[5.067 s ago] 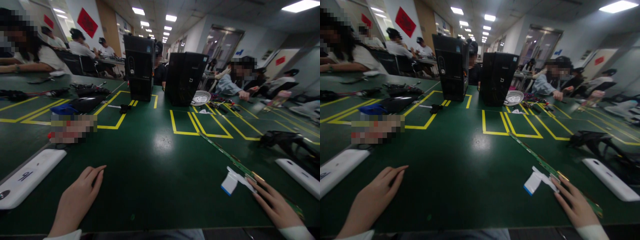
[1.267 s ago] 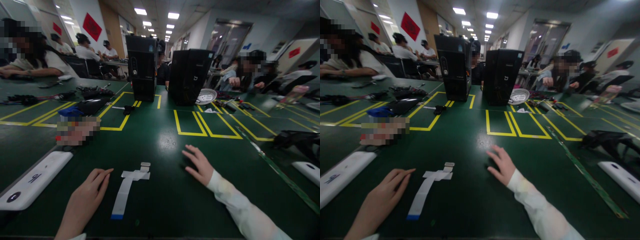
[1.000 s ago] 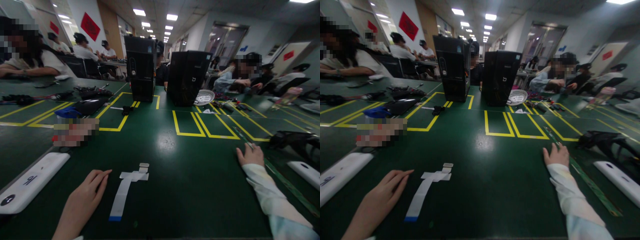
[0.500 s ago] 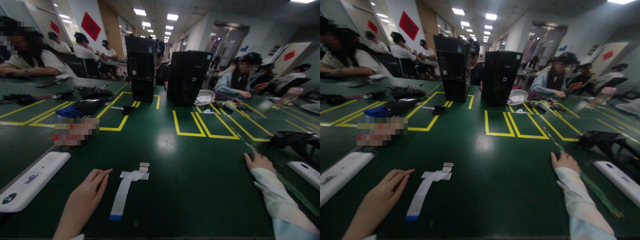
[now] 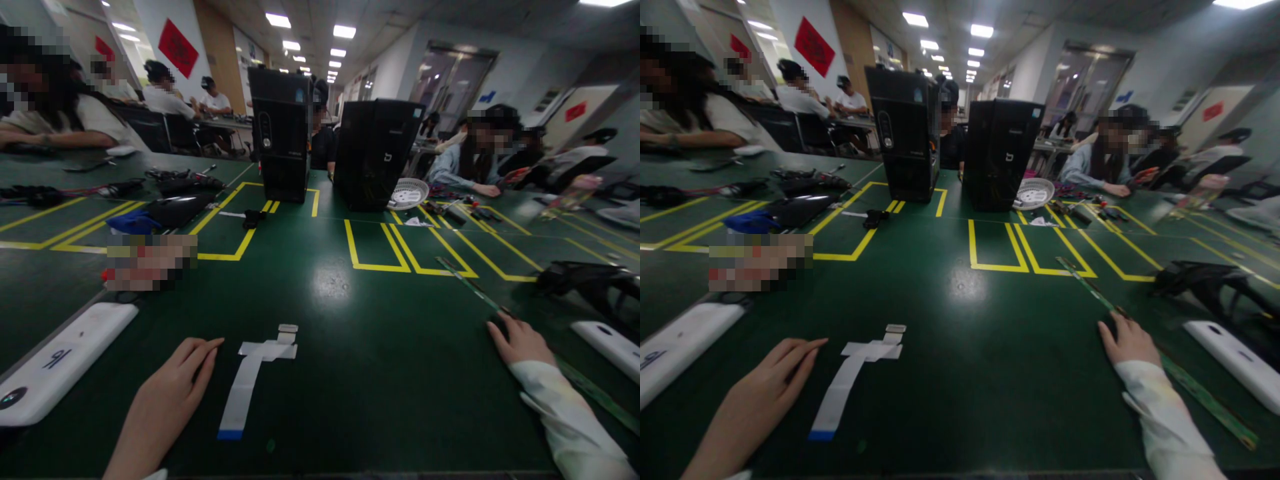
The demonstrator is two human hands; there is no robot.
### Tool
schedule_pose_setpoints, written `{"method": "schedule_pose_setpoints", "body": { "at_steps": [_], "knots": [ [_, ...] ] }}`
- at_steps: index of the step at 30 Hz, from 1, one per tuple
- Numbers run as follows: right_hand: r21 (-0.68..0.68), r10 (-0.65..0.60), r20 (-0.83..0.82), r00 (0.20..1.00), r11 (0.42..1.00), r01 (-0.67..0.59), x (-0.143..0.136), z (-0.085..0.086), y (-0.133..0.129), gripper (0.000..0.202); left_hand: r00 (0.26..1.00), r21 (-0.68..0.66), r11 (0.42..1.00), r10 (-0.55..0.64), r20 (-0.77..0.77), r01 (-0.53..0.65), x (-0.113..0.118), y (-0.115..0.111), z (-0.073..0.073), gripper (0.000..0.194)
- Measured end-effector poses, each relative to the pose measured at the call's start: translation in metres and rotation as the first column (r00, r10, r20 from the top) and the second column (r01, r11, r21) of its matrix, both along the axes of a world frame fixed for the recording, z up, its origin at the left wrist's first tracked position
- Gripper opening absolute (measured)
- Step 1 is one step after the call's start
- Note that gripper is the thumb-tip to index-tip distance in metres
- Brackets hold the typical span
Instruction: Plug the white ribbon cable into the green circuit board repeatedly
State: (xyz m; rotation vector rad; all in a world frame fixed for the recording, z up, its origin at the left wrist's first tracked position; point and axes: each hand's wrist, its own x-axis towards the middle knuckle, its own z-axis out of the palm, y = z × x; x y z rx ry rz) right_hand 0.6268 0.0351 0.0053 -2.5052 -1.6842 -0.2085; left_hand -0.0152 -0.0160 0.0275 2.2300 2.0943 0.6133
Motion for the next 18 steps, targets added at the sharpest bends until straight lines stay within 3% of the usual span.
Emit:
{"method": "schedule_pose_setpoints", "body": {
  "at_steps": [10, 18],
  "knots": [
    [0.104, 0.173, -0.029, 0.984, 0.98, -0.169, -0.011, -0.007, -0.025, 0.061, 1.0, -0.02, 1.0, -0.012, -0.013, 0.011, -0.002, -0.001, -0.003, 0.045],
    [0.194, 0.431, -0.011, 0.902, 0.886, -0.421, -0.021, -0.005, -0.032, 0.058, 0.999, -0.028, 1.0, -0.014, -0.034, 0.013, -0.001, 0.001, -0.003, 0.047]
  ]
}}
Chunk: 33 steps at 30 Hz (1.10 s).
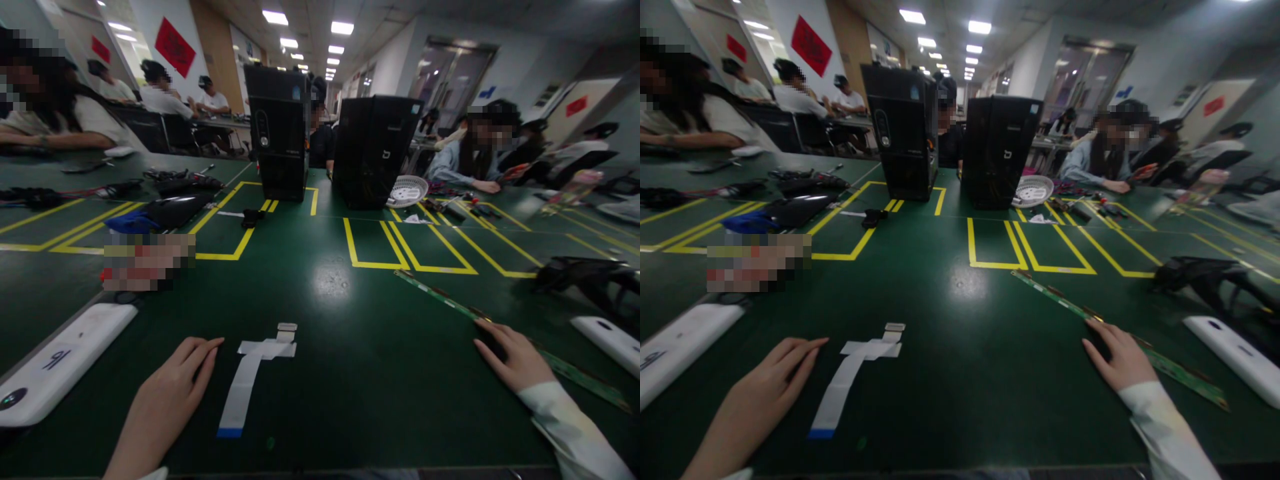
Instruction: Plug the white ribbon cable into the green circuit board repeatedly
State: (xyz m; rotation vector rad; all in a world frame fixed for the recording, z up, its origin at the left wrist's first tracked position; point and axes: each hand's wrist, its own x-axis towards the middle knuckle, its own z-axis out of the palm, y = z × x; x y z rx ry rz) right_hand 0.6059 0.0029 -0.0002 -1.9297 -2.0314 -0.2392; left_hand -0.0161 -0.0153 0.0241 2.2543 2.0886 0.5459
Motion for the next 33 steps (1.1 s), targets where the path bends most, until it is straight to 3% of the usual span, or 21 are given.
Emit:
{"method": "schedule_pose_setpoints", "body": {
  "at_steps": [5, 11, 22, 28, 33],
  "knots": [
    [0.022, 0.163, 0.001, 0.987, 0.986, -0.163, -0.017, 0.001, 0.007, 0.05, 1.0, -0.013, 1.0, -0.006, 0.006, 0.007, -0.003, -0.001, -0.001, 0.044],
    [0.039, 0.358, -0.008, 0.934, 0.933, -0.357, -0.057, -0.003, 0.024, 0.046, 1.0, -0.012, 1.0, -0.008, 0.027, 0.008, -0.004, -0.001, -0.004, 0.043],
    [0.082, 0.63, -0.055, 0.774, 0.776, -0.626, -0.179, 0.001, 0.07, 0.042, 1.0, -0.015, 1.0, -0.012, 0.024, 0.012, -0.005, 0.0, -0.005, 0.042],
    [0.023, 0.727, -0.077, 0.682, 0.686, -0.728, -0.25, 0.008, 0.078, 0.044, 0.999, -0.044, 0.999, 0.001, 0.047, 0.001, -0.005, 0.0, -0.003, 0.042],
    [-0.002, 0.75, -0.083, 0.656, 0.659, -0.752, -0.282, 0.008, 0.077, 0.046, 0.999, -0.022, 1.0, -0.005, 0.041, 0.006, -0.004, 0.0, -0.002, 0.043]
  ]
}}
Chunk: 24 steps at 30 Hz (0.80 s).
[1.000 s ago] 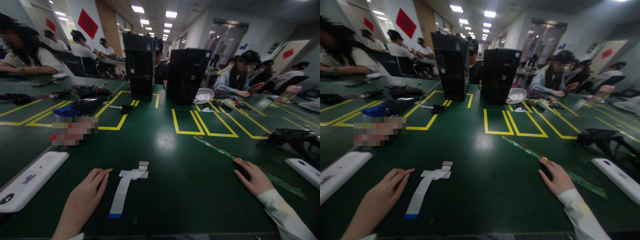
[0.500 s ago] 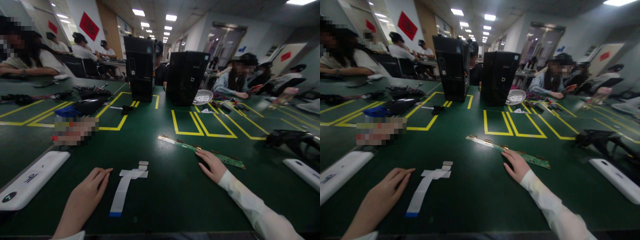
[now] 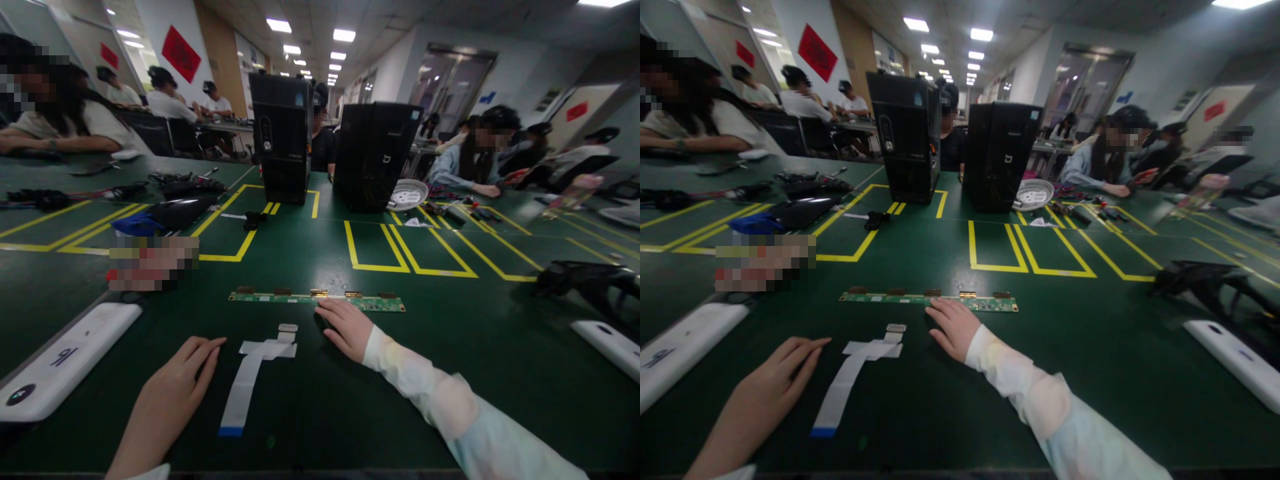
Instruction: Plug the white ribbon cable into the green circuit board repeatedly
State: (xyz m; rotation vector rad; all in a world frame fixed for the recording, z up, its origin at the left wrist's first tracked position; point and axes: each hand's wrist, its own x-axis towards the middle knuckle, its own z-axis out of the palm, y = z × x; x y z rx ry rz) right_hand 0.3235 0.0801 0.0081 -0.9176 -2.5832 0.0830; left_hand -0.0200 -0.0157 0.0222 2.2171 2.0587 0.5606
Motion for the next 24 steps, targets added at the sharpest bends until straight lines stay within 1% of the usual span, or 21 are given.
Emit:
{"method": "schedule_pose_setpoints", "body": {
  "at_steps": [4, 8, 13, 18, 21, 24],
  "knots": [
    [-0.047, 0.031, 0.034, 0.999, 0.998, -0.03, -0.004, 0.004, -0.001, 0.048, 1.0, 0.008, 1.0, 0.007, -0.009, -0.007, 0.001, 0.0, 0.0, 0.044],
    [-0.026, 0.061, 0.045, 0.997, 0.998, -0.06, 0.008, 0.009, -0.002, 0.048, 1.0, 0.003, 1.0, 0.017, -0.02, -0.017, 0.001, 0.0, 0.001, 0.043],
    [0.065, -0.041, 0.02, 0.999, 0.997, 0.039, 0.041, 0.003, -0.003, 0.046, 1.0, 0.006, 1.0, 0.015, -0.021, -0.015, 0.004, 0.0, 0.004, 0.045],
    [0.08, -0.15, 0.01, 0.989, 0.986, 0.149, 0.08, -0.004, -0.007, 0.044, 1.0, 0.021, 1.0, 0.011, -0.023, -0.011, 0.006, 0.001, 0.006, 0.046],
    [0.063, -0.169, 0.019, 0.986, 0.984, 0.167, 0.09, -0.005, -0.009, 0.044, 1.0, 0.005, 1.0, 0.016, -0.025, -0.016, 0.005, 0.0, 0.006, 0.047],
    [0.032, -0.15, 0.039, 0.988, 0.988, 0.149, 0.087, -0.002, -0.01, 0.046, 0.999, -0.009, 0.999, 0.034, -0.025, -0.035, 0.003, -0.001, 0.005, 0.047]
  ]
}}
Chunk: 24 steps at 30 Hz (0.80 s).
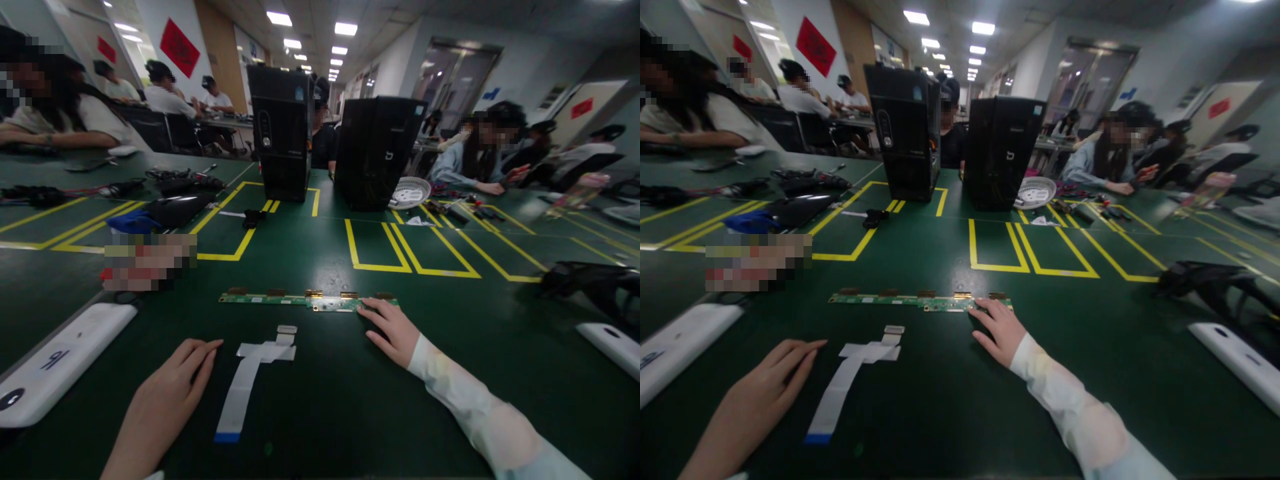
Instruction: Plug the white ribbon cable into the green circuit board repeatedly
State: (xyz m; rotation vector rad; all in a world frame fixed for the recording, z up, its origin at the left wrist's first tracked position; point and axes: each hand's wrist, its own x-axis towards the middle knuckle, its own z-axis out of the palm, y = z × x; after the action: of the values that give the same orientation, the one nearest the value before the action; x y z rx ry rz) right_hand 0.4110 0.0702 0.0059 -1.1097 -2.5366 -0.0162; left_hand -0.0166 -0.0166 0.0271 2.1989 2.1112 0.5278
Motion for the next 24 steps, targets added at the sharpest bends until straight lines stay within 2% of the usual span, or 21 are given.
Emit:
{"method": "schedule_pose_setpoints", "body": {
  "at_steps": [6, 12, 18, 21, 24],
  "knots": [
    [-0.042, 0.003, 0.018, 1.0, 0.999, -0.003, -0.025, 0.009, 0.004, 0.047, 1.0, -0.007, 1.0, -0.012, 0.013, 0.012, -0.002, 0.002, -0.003, 0.045],
    [-0.056, -0.093, 0.041, 0.995, 0.994, 0.095, -0.052, 0.016, 0.007, 0.042, 1.0, -0.007, 1.0, -0.016, 0.005, 0.016, -0.003, 0.002, -0.005, 0.042],
    [-0.044, -0.079, 0.028, 0.997, 0.996, 0.08, -0.056, 0.014, 0.01, 0.04, 0.999, 0.006, 0.999, -0.034, 0.027, 0.034, -0.003, 0.002, -0.004, 0.04],
    [-0.015, -0.061, 0.015, 0.998, 0.998, 0.061, -0.053, 0.009, 0.011, 0.04, 0.994, 0.055, 0.995, -0.084, 0.074, 0.08, 0.001, 0.004, -0.001, 0.038],
    [0.001, -0.051, 0.008, 0.999, 0.999, 0.051, -0.052, 0.004, 0.013, 0.041, 0.974, 0.092, 0.976, -0.204, 0.095, 0.196, 0.015, 0.006, 0.005, 0.035]
  ]
}}
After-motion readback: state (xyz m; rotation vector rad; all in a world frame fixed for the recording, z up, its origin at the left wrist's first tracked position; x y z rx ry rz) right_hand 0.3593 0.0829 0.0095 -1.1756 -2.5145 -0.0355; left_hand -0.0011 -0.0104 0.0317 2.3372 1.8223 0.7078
